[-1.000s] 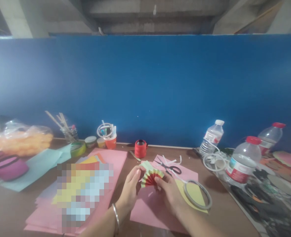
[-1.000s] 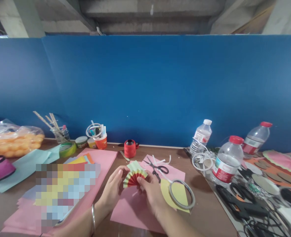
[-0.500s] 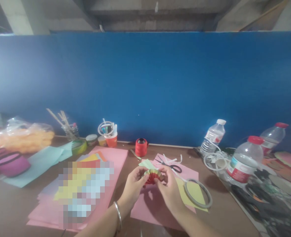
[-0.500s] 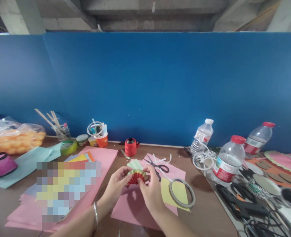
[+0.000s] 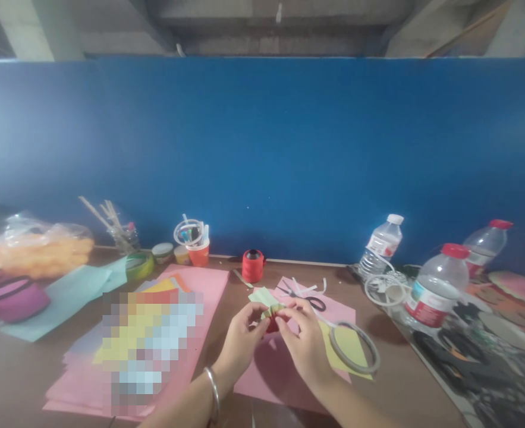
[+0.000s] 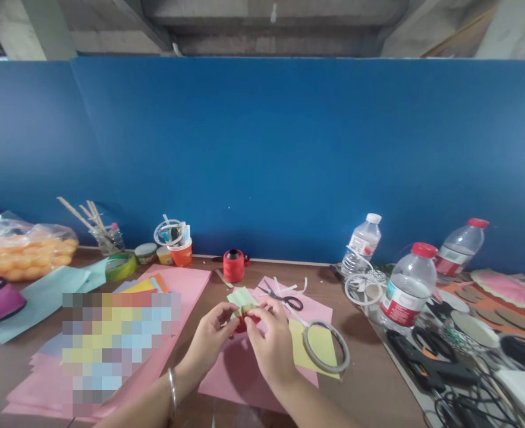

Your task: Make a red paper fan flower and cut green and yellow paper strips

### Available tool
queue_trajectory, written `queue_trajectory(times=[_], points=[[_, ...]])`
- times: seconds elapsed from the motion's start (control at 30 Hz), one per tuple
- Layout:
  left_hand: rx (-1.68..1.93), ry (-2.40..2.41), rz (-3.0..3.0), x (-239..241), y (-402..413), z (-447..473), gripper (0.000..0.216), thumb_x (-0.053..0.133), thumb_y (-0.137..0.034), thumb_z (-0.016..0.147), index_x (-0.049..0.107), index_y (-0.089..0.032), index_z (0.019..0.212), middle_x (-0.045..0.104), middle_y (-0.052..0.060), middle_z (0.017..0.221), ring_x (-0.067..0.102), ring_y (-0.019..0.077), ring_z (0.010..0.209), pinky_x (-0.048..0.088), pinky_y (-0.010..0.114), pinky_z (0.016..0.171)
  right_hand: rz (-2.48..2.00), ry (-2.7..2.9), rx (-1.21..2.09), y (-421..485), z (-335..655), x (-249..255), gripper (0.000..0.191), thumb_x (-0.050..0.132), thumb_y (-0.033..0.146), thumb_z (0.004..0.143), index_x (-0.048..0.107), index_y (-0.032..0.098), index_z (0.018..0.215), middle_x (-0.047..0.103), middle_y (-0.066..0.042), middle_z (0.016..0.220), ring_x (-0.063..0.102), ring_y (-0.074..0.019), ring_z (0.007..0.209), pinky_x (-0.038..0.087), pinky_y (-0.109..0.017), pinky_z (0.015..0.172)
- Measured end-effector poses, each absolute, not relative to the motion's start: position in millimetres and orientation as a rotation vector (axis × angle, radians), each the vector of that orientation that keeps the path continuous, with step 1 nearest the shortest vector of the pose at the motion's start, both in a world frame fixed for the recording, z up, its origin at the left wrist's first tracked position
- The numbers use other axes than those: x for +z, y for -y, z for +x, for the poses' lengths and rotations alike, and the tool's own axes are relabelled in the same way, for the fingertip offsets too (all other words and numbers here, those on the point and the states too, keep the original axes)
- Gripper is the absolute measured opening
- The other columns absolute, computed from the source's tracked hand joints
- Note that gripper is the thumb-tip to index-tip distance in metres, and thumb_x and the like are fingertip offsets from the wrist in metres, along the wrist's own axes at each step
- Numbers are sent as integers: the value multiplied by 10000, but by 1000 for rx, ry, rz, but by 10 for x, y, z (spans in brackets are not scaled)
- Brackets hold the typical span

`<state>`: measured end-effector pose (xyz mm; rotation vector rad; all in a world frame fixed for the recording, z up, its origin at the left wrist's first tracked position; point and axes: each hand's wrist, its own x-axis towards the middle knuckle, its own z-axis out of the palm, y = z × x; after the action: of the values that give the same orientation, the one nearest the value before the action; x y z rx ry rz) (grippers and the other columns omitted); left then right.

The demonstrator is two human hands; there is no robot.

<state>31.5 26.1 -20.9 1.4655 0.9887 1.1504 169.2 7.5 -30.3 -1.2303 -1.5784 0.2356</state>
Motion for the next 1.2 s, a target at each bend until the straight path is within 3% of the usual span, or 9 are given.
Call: queue_trajectory(times=[0.33, 0.87, 0.97, 1.1, 1.2], points=[[1208, -1105, 1913, -208, -141, 352, 97, 515, -179, 753, 595, -205, 802, 607, 2, 751, 548, 146, 661, 420, 240, 604, -1244, 1555, 201, -71, 1692, -294, 119, 549, 271, 782, 595, 191, 706, 561, -60, 850, 529, -227, 851, 418, -350, 744], [1168, -1116, 1878, -198, -126, 368, 91, 522, -213, 751, 607, -212, 784, 615, 7, 734, 541, 147, 618, 425, 241, 575, -1219, 1542, 224, -62, 1701, -284, 175, 508, 263, 815, 572, 195, 667, 552, -59, 827, 514, -225, 848, 396, -351, 761], [1190, -1128, 1677, -225, -164, 363, 112, 519, -247, 756, 599, -197, 817, 619, 18, 770, 558, 150, 640, 450, 240, 567, -1231, 1477, 345, -75, 1717, -323, 167, 460, 284, 845, 573, 196, 759, 563, -56, 855, 513, -219, 871, 397, -352, 776], [1184, -1079, 1290, -263, -255, 324, 226, 541, -313, 748, 564, -182, 930, 594, 25, 825, 550, 133, 632, 498, 249, 542, -1237, 1261, 567, -124, 1748, -379, 265, 431, 336, 856, 486, 196, 1074, 560, -72, 1012, 520, -213, 927, 426, -343, 783], [1155, -1042, 1185, -261, -297, 289, 264, 542, -340, 749, 562, -184, 961, 584, 9, 794, 518, 99, 544, 505, 254, 524, -1130, 1276, 832, -177, 1757, -372, 268, 478, 361, 828, 531, 189, 1026, 595, -63, 976, 563, -213, 870, 462, -317, 718]])
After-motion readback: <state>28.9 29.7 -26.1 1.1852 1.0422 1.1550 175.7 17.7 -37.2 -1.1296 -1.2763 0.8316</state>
